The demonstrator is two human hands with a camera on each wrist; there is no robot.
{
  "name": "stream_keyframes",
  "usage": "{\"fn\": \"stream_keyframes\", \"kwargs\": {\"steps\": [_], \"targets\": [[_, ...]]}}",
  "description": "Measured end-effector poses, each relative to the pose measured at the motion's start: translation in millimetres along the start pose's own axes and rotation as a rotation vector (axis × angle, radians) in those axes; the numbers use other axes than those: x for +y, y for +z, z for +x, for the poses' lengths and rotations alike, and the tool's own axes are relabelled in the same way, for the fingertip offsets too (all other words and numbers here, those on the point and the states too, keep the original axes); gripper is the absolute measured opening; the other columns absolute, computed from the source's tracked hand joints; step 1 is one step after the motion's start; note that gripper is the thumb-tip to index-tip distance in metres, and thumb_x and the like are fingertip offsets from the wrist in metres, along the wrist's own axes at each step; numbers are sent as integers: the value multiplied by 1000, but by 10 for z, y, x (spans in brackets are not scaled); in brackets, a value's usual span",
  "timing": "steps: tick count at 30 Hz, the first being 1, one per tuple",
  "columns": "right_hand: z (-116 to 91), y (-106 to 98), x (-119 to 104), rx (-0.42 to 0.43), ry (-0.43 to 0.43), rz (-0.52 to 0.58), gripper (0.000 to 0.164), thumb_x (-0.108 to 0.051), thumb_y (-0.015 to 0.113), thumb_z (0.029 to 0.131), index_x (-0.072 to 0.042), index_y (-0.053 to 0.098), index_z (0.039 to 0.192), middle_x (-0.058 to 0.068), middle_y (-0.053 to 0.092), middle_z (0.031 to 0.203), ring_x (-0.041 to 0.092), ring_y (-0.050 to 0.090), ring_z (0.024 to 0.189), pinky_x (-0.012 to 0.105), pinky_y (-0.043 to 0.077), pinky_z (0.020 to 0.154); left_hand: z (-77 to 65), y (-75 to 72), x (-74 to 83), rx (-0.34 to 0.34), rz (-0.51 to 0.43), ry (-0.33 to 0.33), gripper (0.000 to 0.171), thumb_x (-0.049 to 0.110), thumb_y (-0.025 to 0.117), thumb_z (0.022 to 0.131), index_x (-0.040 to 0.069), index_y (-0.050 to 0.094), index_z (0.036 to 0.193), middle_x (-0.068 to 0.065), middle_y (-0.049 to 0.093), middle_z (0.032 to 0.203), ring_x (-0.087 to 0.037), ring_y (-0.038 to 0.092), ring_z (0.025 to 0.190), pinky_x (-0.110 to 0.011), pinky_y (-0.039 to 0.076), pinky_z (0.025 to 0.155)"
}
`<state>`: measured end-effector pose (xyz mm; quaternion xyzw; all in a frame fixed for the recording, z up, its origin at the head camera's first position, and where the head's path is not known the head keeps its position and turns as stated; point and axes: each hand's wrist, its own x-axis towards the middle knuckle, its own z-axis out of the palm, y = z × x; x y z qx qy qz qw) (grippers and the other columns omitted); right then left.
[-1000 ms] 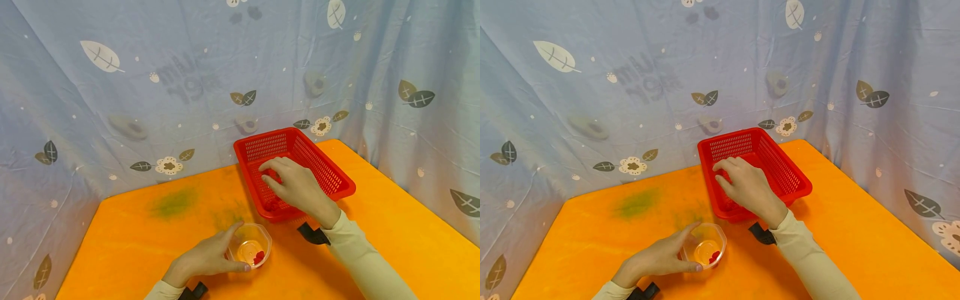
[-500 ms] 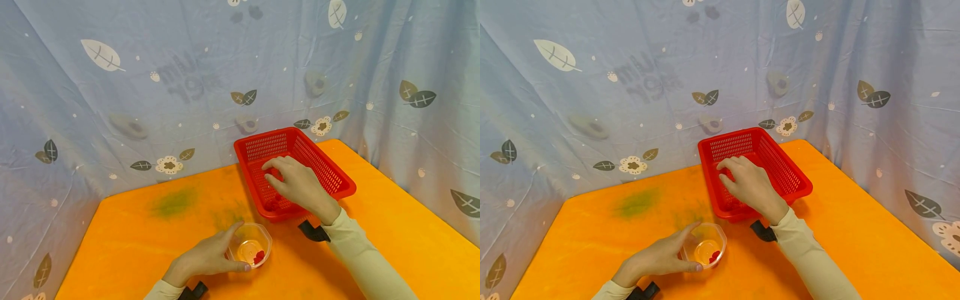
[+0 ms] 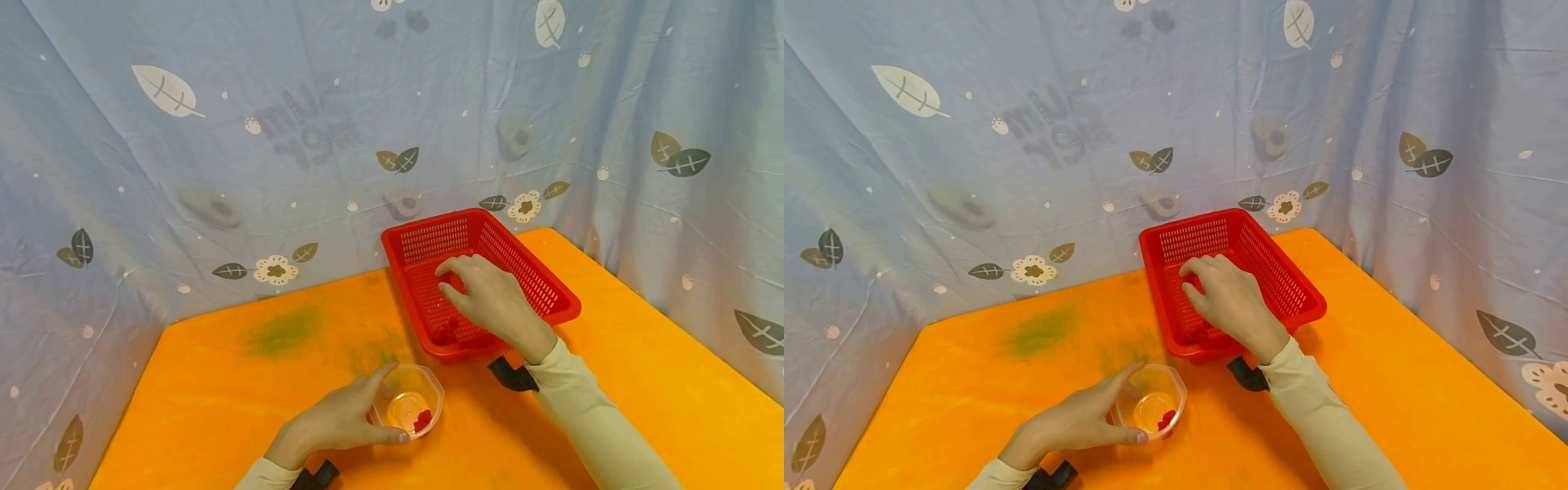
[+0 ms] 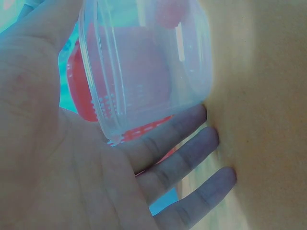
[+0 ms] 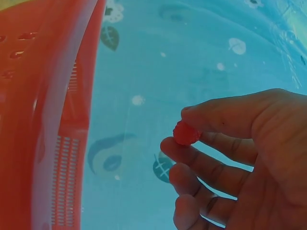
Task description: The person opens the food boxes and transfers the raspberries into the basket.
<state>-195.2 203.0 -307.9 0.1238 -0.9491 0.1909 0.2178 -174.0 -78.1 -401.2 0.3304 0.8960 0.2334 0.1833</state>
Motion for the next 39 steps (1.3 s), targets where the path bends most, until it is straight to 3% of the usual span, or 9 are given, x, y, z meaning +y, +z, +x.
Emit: {"fn": "stream_keyframes", "kwargs": {"steps": [13, 18, 24, 29, 35, 39], "targets": [[-7, -11, -12, -26, -13, 6, 18, -26, 70, 95, -20, 72, 112, -3, 69, 110, 18, 62, 93, 37, 54, 67, 13, -10, -8, -9, 3, -6, 109, 74, 69, 80, 27, 17, 163, 6, 63, 132, -21, 59, 122, -46, 51, 97], [-15, -9, -60, -95, -42, 52, 18, -28, 71, 95, -21, 72, 112, -4, 72, 109, 17, 64, 92, 37, 55, 72, 9, -2, -17, -8, -3, -13, 109, 74, 69, 80, 27, 18, 163, 5, 63, 131, -20, 60, 121, -46, 52, 97], [-61, -2, -145, -171, -130, 103, 15, -29, 72, 95, -24, 72, 108, -9, 72, 102, 13, 63, 86, 34, 54, 76, 0, 1, -17, -9, -12, -10, 108, 74, 70, 80, 27, 19, 162, 8, 62, 128, -16, 60, 115, -42, 52, 94], [-125, 11, -256, -209, -242, 98, 10, -30, 70, 96, -25, 72, 104, -13, 70, 97, 8, 59, 80, 26, 52, 73, 8, 4, -25, -13, 3, -13, 108, 75, 68, 80, 27, 18, 163, 5, 62, 131, -19, 60, 118, -43, 52, 94], [-233, 124, -448, -391, -429, 168, 8, -26, 66, 100, -23, 73, 100, -14, 67, 93, 3, 56, 77, 20, 51, 76, -4, 13, -30, -17, -10, 7, 105, 76, 66, 81, 36, 12, 163, 1, 57, 140, -17, 59, 118, -41, 52, 93], [-315, 220, -558, -503, -459, 172, 11, -23, 64, 100, -19, 74, 101, -12, 65, 91, 2, 54, 80, 19, 51, 80, -16, 23, -29, -6, -15, 46, 103, 78, 63, 82, 46, 3, 160, 2, 48, 153, -18, 57, 122, -43, 53, 95]]}}
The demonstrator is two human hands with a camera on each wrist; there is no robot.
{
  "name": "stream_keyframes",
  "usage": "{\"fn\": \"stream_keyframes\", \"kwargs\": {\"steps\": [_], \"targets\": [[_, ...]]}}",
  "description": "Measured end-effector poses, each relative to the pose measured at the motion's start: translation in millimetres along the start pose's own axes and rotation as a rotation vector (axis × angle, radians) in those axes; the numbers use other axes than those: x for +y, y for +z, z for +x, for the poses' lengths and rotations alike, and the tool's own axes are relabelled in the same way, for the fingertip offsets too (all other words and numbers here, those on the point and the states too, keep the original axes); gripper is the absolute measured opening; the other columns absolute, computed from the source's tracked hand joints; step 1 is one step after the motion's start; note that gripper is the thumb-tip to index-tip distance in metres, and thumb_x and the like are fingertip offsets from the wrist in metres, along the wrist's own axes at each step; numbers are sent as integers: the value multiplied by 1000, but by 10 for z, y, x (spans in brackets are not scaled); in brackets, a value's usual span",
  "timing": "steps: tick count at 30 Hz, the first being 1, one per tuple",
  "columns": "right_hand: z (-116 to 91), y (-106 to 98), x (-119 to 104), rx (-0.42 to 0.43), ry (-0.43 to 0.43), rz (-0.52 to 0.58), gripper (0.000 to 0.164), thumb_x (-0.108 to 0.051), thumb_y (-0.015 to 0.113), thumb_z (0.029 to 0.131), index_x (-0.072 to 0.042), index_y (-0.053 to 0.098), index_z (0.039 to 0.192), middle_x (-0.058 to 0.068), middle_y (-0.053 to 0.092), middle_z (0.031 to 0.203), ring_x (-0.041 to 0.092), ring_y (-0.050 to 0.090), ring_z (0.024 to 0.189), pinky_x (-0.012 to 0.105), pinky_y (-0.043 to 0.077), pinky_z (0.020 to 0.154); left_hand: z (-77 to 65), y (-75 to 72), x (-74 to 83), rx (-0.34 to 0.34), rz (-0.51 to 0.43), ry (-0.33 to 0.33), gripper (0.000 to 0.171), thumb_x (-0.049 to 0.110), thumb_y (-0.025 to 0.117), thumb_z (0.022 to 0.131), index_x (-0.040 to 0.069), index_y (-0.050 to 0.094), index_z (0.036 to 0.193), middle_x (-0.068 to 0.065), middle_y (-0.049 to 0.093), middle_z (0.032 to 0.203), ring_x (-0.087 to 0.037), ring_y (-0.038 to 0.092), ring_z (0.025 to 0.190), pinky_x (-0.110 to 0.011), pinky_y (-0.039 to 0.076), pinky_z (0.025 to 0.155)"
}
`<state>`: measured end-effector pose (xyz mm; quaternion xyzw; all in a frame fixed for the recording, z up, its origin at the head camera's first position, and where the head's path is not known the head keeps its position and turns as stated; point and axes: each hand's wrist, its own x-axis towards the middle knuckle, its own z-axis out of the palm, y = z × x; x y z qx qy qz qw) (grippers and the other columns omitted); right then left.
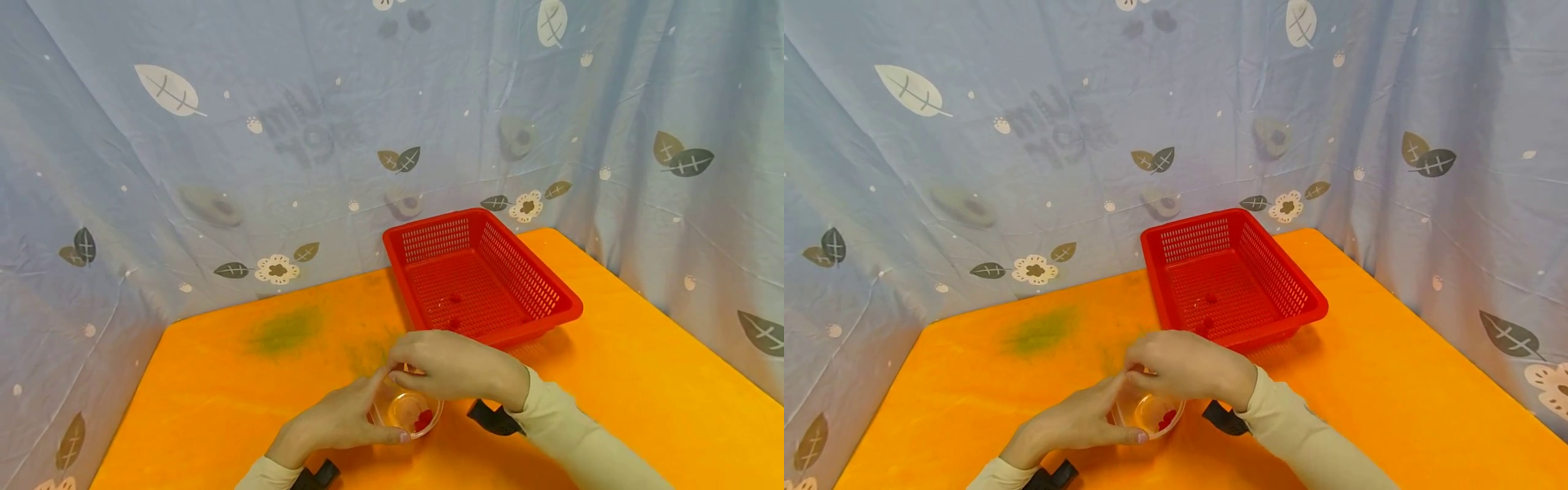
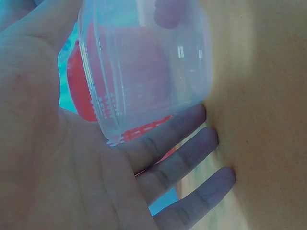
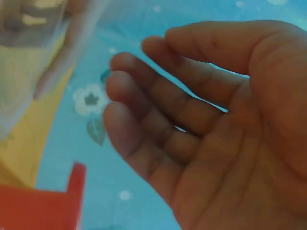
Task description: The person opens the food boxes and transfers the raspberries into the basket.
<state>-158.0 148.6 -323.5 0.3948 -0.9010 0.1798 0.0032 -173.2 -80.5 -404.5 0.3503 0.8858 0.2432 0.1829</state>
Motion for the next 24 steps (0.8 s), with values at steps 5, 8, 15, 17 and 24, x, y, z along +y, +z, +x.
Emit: {"fn": "stream_keyframes", "kwargs": {"steps": [5, 8, 15, 17, 24], "targets": [[46, 146, -48, -107, 19, 18, 13, -19, 64, 100, -19, 75, 106, -13, 66, 93, 2, 55, 83, 18, 51, 83, -7, -12, -2, -12, -8, -17, 98, 76, 65, 82, 43, 15, 159, 0, 49, 149, -10, 60, 103, -35, 53, 85], [78, 226, -47, -129, -25, 7, 14, -17, 63, 101, -20, 75, 106, -12, 69, 99, 2, 58, 88, 18, 51, 88, -8, -20, 0, -30, -23, -44, 96, 73, 67, 83, 37, 20, 159, -2, 49, 148, -8, 60, 95, -32, 53, 83], [113, 355, -12, -117, -69, -39, 16, -12, 61, 101, -19, 75, 97, -9, 72, 106, 5, 64, 102, 19, 51, 94, -4, -14, 18, -13, -6, -50, 98, 77, 65, 81, 33, 23, 159, 2, 48, 152, -18, 57, 124, -43, 52, 99], [124, 386, -4, -128, -71, -51, 16, -10, 62, 100, -19, 75, 96, -7, 72, 111, 6, 65, 107, 20, 51, 97, 0, -13, 21, -14, -7, -55, 100, 76, 65, 82, 31, 22, 160, 1, 48, 153, -19, 57, 126, -44, 51, 101], [143, 482, 1, -176, -34, -196, 10, -10, 70, 93, -18, 74, 96, -9, 69, 94, 4, 61, 82, 16, 51, 78, 13, -12, 27, -7, -11, -51, 106, 77, 65, 81, 25, 20, 163, -1, 48, 154, -21, 56, 127, -45, 50, 103]]}}
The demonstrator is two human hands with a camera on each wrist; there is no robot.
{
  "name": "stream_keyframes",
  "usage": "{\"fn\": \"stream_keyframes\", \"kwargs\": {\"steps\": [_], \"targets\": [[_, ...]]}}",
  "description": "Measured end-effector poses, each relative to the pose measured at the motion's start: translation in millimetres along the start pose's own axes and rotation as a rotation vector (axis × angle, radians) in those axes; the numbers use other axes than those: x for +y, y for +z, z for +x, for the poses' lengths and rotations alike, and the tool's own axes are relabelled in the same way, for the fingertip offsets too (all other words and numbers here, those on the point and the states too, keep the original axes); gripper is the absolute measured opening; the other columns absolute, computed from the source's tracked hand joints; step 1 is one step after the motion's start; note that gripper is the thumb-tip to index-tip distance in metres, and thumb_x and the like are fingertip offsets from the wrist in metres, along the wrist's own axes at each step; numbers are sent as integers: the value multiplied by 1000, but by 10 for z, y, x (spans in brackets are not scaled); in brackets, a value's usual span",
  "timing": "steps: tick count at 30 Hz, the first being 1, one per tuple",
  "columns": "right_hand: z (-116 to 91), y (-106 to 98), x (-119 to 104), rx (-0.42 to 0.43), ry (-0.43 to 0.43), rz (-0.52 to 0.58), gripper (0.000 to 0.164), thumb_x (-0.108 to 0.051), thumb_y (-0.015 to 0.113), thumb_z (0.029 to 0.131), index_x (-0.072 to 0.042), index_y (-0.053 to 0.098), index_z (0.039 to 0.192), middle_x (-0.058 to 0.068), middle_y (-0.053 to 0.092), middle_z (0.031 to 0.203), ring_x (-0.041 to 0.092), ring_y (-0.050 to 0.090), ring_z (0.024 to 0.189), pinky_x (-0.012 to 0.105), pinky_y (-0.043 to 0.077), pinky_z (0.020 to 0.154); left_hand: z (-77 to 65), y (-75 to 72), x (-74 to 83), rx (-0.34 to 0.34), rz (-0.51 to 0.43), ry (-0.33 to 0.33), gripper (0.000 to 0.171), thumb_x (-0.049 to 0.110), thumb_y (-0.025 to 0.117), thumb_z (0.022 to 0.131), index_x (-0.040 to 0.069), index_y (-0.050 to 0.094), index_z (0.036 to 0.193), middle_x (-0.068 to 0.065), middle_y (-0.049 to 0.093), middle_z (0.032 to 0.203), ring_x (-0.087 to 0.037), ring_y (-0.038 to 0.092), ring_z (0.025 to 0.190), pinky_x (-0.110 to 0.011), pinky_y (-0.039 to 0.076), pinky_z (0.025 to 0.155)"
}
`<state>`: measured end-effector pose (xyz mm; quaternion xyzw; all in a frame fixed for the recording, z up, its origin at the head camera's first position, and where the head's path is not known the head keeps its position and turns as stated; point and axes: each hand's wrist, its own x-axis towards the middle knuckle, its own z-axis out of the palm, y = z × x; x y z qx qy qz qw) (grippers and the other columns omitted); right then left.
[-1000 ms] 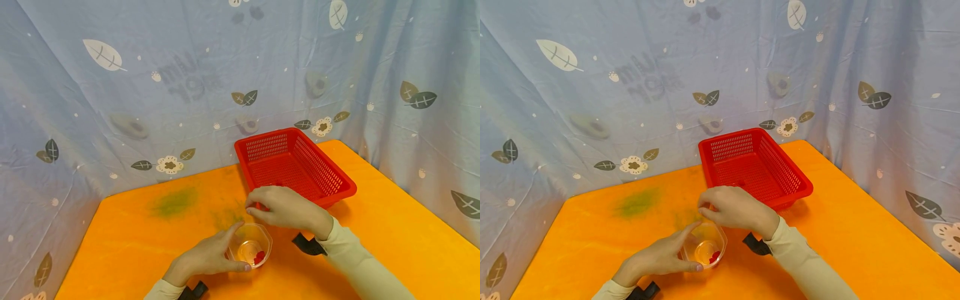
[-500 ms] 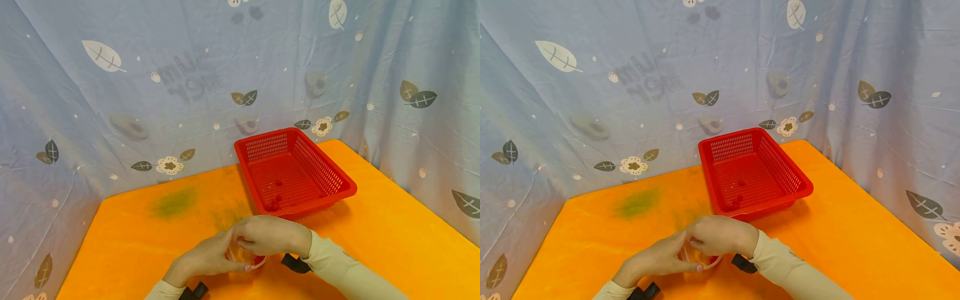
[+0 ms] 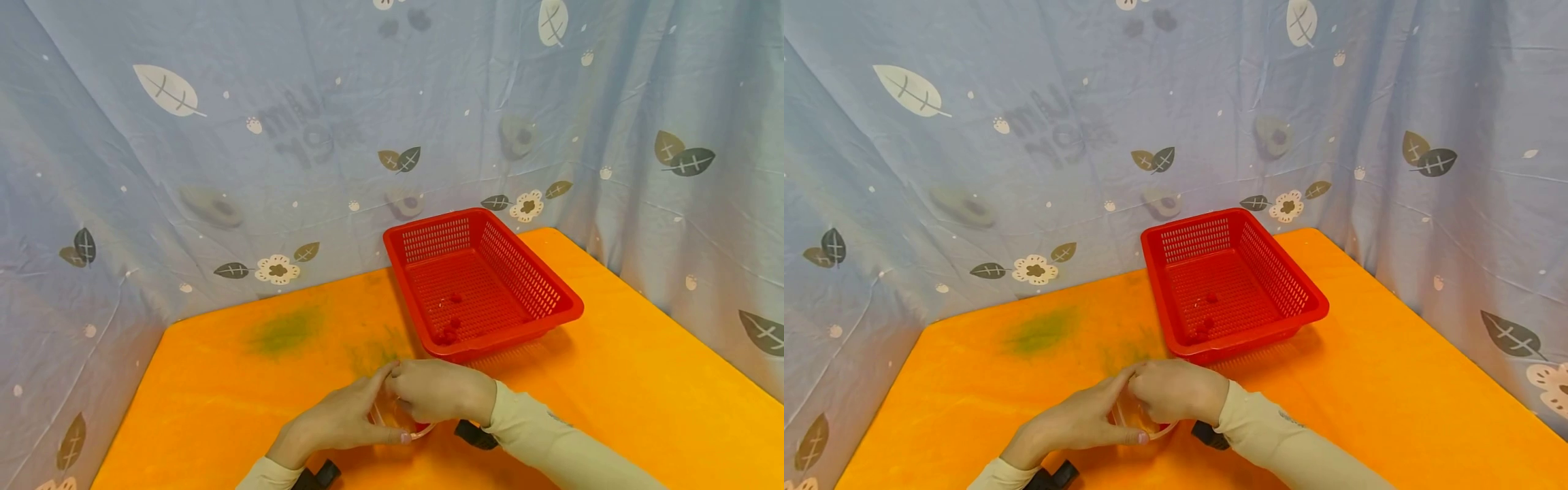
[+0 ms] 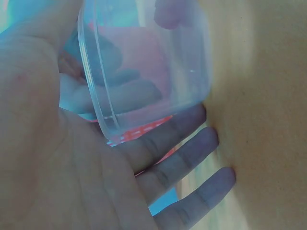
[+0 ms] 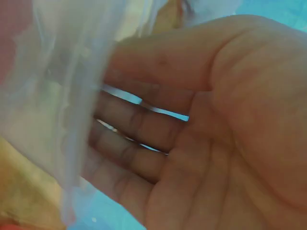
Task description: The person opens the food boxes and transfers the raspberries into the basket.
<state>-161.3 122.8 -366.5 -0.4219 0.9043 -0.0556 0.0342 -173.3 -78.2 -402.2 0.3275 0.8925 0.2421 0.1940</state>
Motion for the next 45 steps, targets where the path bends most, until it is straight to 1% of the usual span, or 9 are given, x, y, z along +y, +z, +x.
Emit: {"fn": "stream_keyframes", "kwargs": {"steps": [5, 9, 12, 14, 18, 23, 32, 40, 45], "targets": [[-3, 60, -55, -20, 26, -71, 7, -18, 68, 96, -18, 73, 101, -6, 68, 92, 6, 60, 80, 19, 53, 74, 7, -4, 0, 2, 16, 0, 110, 78, 65, 80, 24, 19, 163, -1, 49, 153, -22, 55, 131, -47, 50, 103], [-12, 94, -80, -45, 21, -109, 5, -20, 69, 95, -19, 73, 93, -7, 66, 85, 6, 60, 81, 22, 53, 83, 18, -12, -10, -12, -19, 11, 110, 74, 69, 80, 24, 18, 163, 5, 64, 123, -9, 65, 99, -32, 54, 84], [-11, 119, -93, -49, 6, -128, 8, -24, 72, 92, -20, 71, 85, -10, 62, 75, 5, 57, 75, 24, 50, 90, 24, -15, -21, -29, -73, 24, 109, 69, 72, 81, 23, 17, 163, 10, 61, 97, -2, 61, 74, -23, 50, 70], [-10, 133, -100, -50, 3, -142, 12, -26, 75, 90, -21, 69, 81, -11, 57, 68, 4, 53, 68, 25, 49, 90, 25, -14, -25, -33, -97, 33, 110, 67, 74, 81, 23, 17, 163, 11, 62, 94, 0, 62, 71, -22, 50, 68], [-10, 145, -115, -58, 49, -125, 23, -26, 80, 85, -23, 63, 70, -12, 50, 63, 3, 47, 63, 23, 49, 77, 25, -12, -23, -26, -97, 37, 110, 67, 75, 80, 23, 18, 163, 11, 61, 98, 1, 61, 73, -22, 51, 67], [-10, 142, -121, -70, 95, -76, 31, -20, 83, 81, -24, 60, 61, -14, 46, 59, 1, 41, 58, 18, 38, 57, 17, -19, -13, -17, -74, 27, 110, 69, 74, 79, 25, 18, 163, 10, 60, 92, -1, 59, 72, -22, 50, 65], [-10, 127, -118, -85, 86, -64, 34, -19, 81, 82, -21, 57, 59, -14, 38, 52, 2, 35, 51, 16, 31, 52, 18, -15, -18, -13, -65, 31, 109, 69, 74, 79, 27, 19, 163, 6, 59, 96, 0, 59, 72, -22, 49, 66], [-6, 124, -148, -133, 121, -42, 31, -21, 73, 90, -21, 62, 61, -12, 37, 52, 4, 36, 50, 20, 38, 63, 18, -27, -9, -36, -92, 28, 107, 66, 75, 81, 27, 18, 163, 6, 60, 94, -1, 60, 70, -22, 50, 65], [-14, 130, -151, -139, 149, -12, 33, -22, 70, 93, -19, 63, 62, -11, 33, 51, 4, 33, 49, 20, 34, 57, 22, -28, -12, -40, -87, 28, 107, 67, 74, 81, 27, 18, 163, 6, 60, 92, -1, 60, 70, -23, 50, 65]]}}
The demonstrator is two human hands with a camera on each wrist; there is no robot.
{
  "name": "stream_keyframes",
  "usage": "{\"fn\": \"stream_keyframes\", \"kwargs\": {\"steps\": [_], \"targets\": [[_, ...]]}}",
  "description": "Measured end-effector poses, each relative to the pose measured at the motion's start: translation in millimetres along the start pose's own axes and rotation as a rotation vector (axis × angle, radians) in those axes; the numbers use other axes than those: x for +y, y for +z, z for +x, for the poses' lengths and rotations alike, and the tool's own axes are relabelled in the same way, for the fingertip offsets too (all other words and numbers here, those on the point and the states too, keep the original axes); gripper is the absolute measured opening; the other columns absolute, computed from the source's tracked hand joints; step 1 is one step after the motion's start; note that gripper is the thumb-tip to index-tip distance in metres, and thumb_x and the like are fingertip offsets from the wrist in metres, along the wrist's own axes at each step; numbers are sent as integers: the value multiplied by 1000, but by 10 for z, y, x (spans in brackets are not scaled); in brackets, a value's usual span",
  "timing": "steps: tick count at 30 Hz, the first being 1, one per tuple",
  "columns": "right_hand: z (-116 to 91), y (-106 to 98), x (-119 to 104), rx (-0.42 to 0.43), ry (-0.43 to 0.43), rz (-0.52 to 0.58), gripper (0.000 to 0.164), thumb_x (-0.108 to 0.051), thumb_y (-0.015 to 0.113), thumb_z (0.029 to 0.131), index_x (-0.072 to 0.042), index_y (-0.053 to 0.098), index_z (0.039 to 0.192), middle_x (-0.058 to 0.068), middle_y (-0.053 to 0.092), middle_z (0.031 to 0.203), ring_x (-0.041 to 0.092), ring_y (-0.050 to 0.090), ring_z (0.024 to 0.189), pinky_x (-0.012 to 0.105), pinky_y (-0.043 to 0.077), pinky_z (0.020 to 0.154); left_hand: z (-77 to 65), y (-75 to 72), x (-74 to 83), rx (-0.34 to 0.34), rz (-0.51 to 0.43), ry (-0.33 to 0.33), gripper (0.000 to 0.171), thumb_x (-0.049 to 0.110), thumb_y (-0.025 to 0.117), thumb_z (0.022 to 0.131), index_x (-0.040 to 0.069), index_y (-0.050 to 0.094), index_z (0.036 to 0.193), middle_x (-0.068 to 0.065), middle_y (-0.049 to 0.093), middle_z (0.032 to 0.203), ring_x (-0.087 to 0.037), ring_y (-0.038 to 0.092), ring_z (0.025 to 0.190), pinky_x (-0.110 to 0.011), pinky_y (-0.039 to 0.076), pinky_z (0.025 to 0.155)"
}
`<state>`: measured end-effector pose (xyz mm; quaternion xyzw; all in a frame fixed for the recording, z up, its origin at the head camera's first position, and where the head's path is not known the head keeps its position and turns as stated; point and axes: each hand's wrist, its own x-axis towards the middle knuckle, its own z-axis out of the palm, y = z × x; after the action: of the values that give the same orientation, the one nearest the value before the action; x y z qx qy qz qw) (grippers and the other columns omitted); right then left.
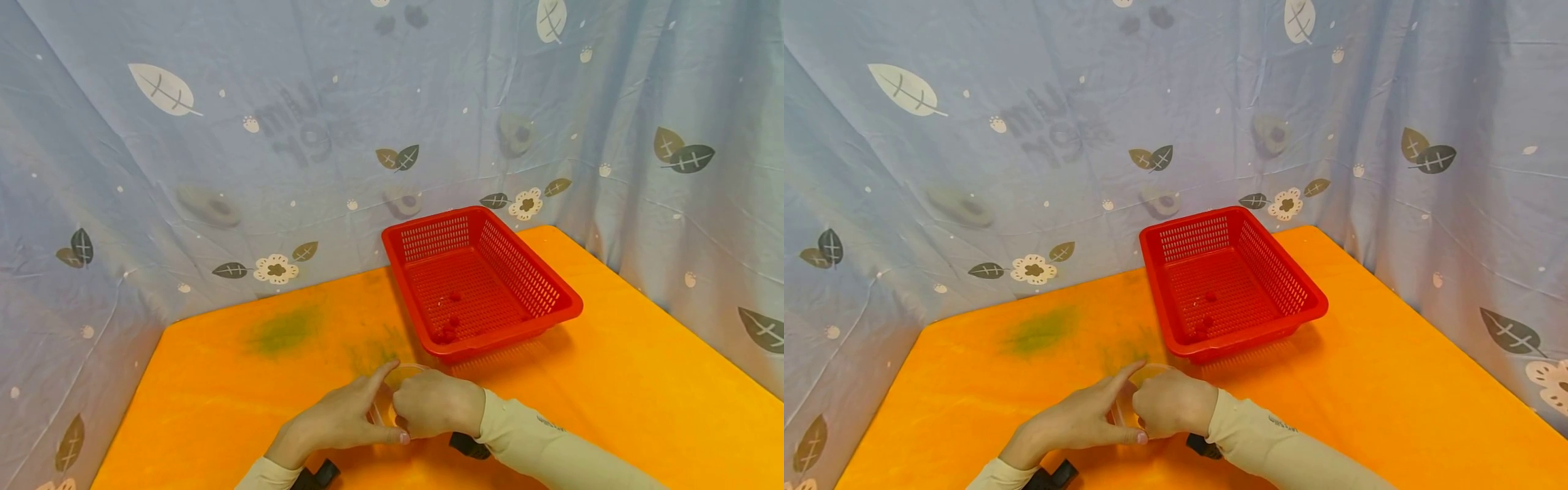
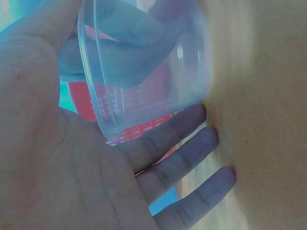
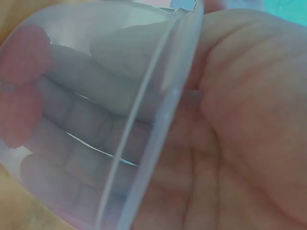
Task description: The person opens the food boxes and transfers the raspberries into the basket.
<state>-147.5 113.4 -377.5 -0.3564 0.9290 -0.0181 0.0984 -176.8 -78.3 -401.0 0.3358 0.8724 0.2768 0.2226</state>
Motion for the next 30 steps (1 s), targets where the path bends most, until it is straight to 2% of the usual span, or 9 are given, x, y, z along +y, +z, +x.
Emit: {"fn": "stream_keyframes", "kwargs": {"steps": [3, 7, 9, 12, 15, 23, 30], "targets": [[-6, 4, 3, 1, 0, 4, 33, -21, 70, 93, -18, 62, 61, -11, 31, 52, 5, 31, 49, 20, 32, 52, 0, 1, -1, 3, 3, 2, 108, 67, 74, 80, 26, 18, 163, 7, 60, 91, -1, 60, 69, -23, 50, 65], [-19, -2, 11, 4, -23, -4, 36, -18, 77, 88, -19, 58, 58, -11, 28, 50, 4, 30, 50, 22, 46, 70, 0, 9, 0, 11, 6, 9, 109, 68, 75, 80, 25, 18, 163, 9, 61, 90, 0, 60, 69, -22, 50, 65], [-21, -11, 18, -5, -34, 2, 39, -16, 79, 86, -20, 55, 56, -11, 26, 50, 4, 28, 50, 22, 44, 73, -1, 14, -1, 15, 7, 13, 109, 68, 75, 79, 25, 19, 163, 10, 61, 88, 0, 61, 68, -22, 50, 65], [-22, -28, 26, -34, -41, 25, 43, -13, 77, 87, -19, 50, 55, -10, 23, 50, 5, 23, 50, 18, 33, 59, -4, 17, -4, 10, 2, 10, 109, 68, 75, 80, 26, 18, 163, 11, 62, 85, -1, 61, 67, -22, 50, 65], [-22, -45, 28, -63, -36, 47, 42, -11, 75, 88, -18, 48, 56, -9, 23, 52, 6, 21, 52, 21, 19, 49, -5, 12, -6, 1, -5, 0, 108, 68, 74, 80, 28, 17, 163, 11, 61, 83, -1, 61, 67, -23, 50, 65], [-16, -43, 16, -84, -30, 35, 24, -24, 70, 95, -21, 67, 71, -12, 45, 58, 4, 39, 53, 18, 35, 56, -4, 12, -12, 4, 0, 7, 108, 67, 74, 80, 27, 17, 163, 13, 62, 81, 0, 61, 67, -23, 50, 65], [-13, -66, 34, -111, -60, 61, 14, -19, 72, 93, -23, 74, 80, -15, 51, 62, 1, 41, 55, 15, 36, 55, -3, 18, -8, 14, 8, 14, 109, 68, 75, 80, 26, 18, 163, 13, 61, 83, 0, 61, 67, -22, 50, 64]]}}
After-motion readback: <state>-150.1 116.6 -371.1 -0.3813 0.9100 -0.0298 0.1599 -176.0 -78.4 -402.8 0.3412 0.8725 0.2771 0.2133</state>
